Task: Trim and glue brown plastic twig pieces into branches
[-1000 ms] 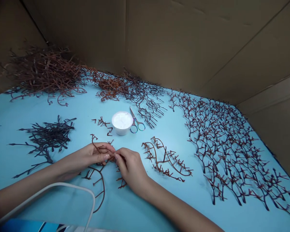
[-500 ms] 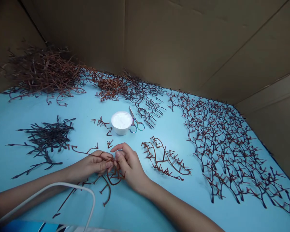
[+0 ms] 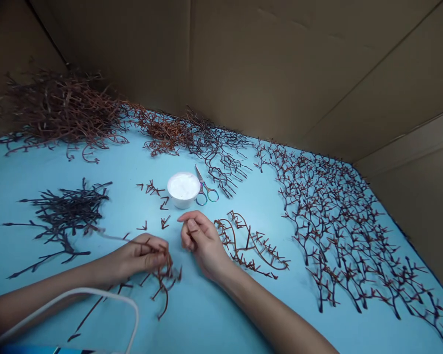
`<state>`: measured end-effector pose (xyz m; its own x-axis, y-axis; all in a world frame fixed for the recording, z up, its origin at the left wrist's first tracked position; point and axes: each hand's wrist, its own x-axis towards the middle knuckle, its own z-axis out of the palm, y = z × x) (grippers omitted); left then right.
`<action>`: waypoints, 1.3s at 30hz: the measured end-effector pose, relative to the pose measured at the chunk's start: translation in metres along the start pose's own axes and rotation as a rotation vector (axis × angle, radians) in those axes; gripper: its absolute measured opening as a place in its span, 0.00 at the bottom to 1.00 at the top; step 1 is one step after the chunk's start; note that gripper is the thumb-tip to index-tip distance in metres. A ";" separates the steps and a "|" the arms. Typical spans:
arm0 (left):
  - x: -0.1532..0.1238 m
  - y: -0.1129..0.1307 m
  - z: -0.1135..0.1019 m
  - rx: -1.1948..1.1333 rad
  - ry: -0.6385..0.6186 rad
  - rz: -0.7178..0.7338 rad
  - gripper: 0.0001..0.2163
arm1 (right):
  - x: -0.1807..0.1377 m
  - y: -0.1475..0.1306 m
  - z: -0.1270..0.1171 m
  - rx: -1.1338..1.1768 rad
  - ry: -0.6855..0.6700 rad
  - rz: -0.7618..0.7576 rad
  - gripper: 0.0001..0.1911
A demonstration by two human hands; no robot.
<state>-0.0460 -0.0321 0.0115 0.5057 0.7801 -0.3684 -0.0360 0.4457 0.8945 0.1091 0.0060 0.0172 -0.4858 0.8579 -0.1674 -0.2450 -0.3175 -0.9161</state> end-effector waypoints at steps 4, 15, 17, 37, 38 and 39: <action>0.003 0.008 -0.001 0.074 -0.021 0.034 0.16 | -0.003 -0.003 0.002 -0.185 -0.089 0.010 0.13; 0.004 0.003 0.001 0.192 0.035 -0.051 0.12 | -0.011 -0.015 0.015 -1.124 -0.363 -0.107 0.09; 0.004 0.005 0.001 0.212 0.014 -0.030 0.11 | -0.011 -0.015 0.016 -1.113 -0.379 -0.160 0.10; -0.005 0.004 0.004 0.264 -0.012 0.114 0.12 | -0.011 0.001 0.017 -0.555 -0.217 0.077 0.17; -0.006 0.005 0.005 0.251 -0.035 0.114 0.12 | -0.010 0.002 0.017 -0.418 -0.174 0.094 0.18; -0.008 0.006 0.006 0.247 -0.073 0.111 0.12 | -0.008 0.003 0.017 -0.269 -0.117 0.102 0.18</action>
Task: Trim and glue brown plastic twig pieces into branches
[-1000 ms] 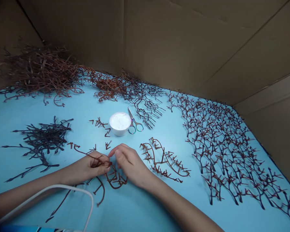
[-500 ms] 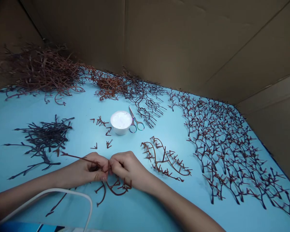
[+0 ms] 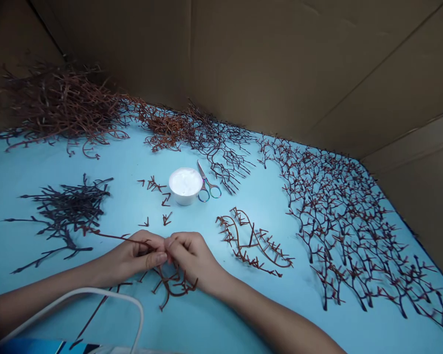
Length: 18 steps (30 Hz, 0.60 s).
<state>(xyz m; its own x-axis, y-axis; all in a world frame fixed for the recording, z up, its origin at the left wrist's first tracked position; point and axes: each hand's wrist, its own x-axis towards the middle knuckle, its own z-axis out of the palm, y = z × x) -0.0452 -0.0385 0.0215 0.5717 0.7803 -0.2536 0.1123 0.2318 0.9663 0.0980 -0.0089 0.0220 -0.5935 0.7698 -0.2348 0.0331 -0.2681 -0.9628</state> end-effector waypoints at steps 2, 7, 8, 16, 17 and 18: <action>-0.003 0.004 0.001 -0.003 -0.079 -0.002 0.13 | 0.004 0.002 -0.001 0.254 0.092 0.001 0.18; 0.002 0.008 -0.003 -0.102 0.161 -0.033 0.11 | 0.013 0.008 -0.006 0.199 0.024 0.092 0.09; 0.004 0.007 -0.004 -0.116 0.207 -0.054 0.10 | 0.014 0.007 -0.007 0.126 0.036 0.102 0.08; 0.009 0.007 -0.007 -0.259 0.250 -0.270 0.08 | 0.018 -0.005 -0.012 -0.466 0.041 -0.171 0.15; 0.009 0.007 -0.007 -0.285 0.261 -0.299 0.08 | 0.016 -0.006 -0.012 -0.485 0.029 -0.209 0.16; 0.009 0.007 -0.007 -0.306 0.276 -0.322 0.08 | 0.015 -0.006 -0.012 -0.505 0.035 -0.247 0.17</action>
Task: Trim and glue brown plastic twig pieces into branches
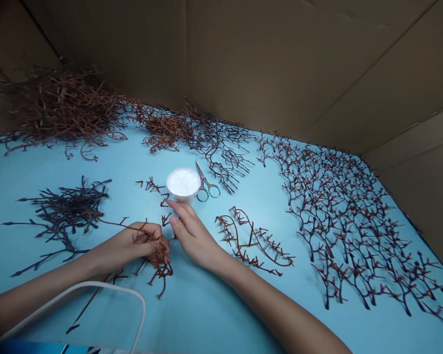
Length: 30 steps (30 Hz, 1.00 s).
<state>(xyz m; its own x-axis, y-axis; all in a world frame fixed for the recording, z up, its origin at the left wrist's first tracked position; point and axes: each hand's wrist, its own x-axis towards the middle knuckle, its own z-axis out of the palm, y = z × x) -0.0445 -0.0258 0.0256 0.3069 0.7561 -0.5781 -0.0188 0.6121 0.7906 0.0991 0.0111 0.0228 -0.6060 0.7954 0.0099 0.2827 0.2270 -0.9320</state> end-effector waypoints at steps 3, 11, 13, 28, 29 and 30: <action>0.002 0.000 0.000 -0.028 0.066 -0.028 0.09 | -0.007 0.000 -0.002 -0.096 0.121 -0.060 0.15; 0.008 -0.004 0.001 0.035 0.193 0.046 0.12 | -0.016 -0.009 0.003 -0.351 -0.181 0.165 0.09; 0.007 -0.004 0.000 0.015 0.182 0.047 0.13 | -0.017 -0.011 0.005 -0.373 -0.184 0.120 0.06; 0.003 -0.017 0.004 -0.372 -0.100 0.055 0.14 | -0.024 -0.003 0.019 0.138 0.063 0.048 0.06; 0.003 -0.018 0.003 -0.344 -0.129 0.089 0.13 | -0.025 -0.003 0.020 0.242 0.026 0.065 0.07; 0.002 -0.018 0.002 -0.321 -0.164 0.115 0.13 | -0.025 -0.003 0.021 0.359 -0.009 0.085 0.08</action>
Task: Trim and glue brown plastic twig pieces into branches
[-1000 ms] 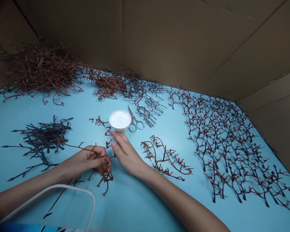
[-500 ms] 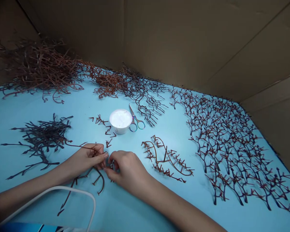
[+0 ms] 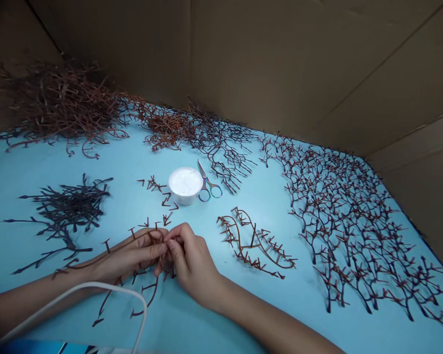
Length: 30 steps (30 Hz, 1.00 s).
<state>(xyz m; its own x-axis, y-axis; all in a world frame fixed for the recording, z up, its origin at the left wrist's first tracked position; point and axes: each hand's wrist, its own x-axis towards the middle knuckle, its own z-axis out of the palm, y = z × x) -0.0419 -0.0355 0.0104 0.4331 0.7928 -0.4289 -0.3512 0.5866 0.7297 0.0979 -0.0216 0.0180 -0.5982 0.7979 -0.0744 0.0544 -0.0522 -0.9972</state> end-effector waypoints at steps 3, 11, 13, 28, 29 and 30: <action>-0.003 0.004 -0.001 0.003 -0.106 0.004 0.12 | 0.000 -0.004 0.003 0.349 -0.012 0.082 0.13; -0.012 0.012 0.013 -0.116 -0.172 0.074 0.14 | 0.002 -0.027 -0.003 0.692 0.100 0.118 0.12; -0.011 0.015 0.014 -0.091 -0.090 0.078 0.15 | 0.005 -0.019 -0.008 0.610 0.062 0.115 0.10; -0.001 0.005 0.006 0.457 0.345 0.311 0.13 | 0.016 -0.006 -0.017 -0.440 0.053 -0.026 0.10; -0.001 0.004 0.006 0.471 0.336 0.318 0.12 | 0.016 -0.007 -0.016 -0.464 0.028 0.023 0.10; -0.002 0.003 0.007 0.478 0.320 0.322 0.12 | 0.017 -0.009 -0.015 -0.483 -0.023 0.066 0.10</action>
<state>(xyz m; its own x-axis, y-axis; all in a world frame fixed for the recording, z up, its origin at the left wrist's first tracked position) -0.0380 -0.0360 0.0173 0.0736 0.9697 -0.2328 0.0177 0.2322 0.9725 0.0991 0.0007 0.0258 -0.5980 0.7887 -0.1426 0.4544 0.1870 -0.8710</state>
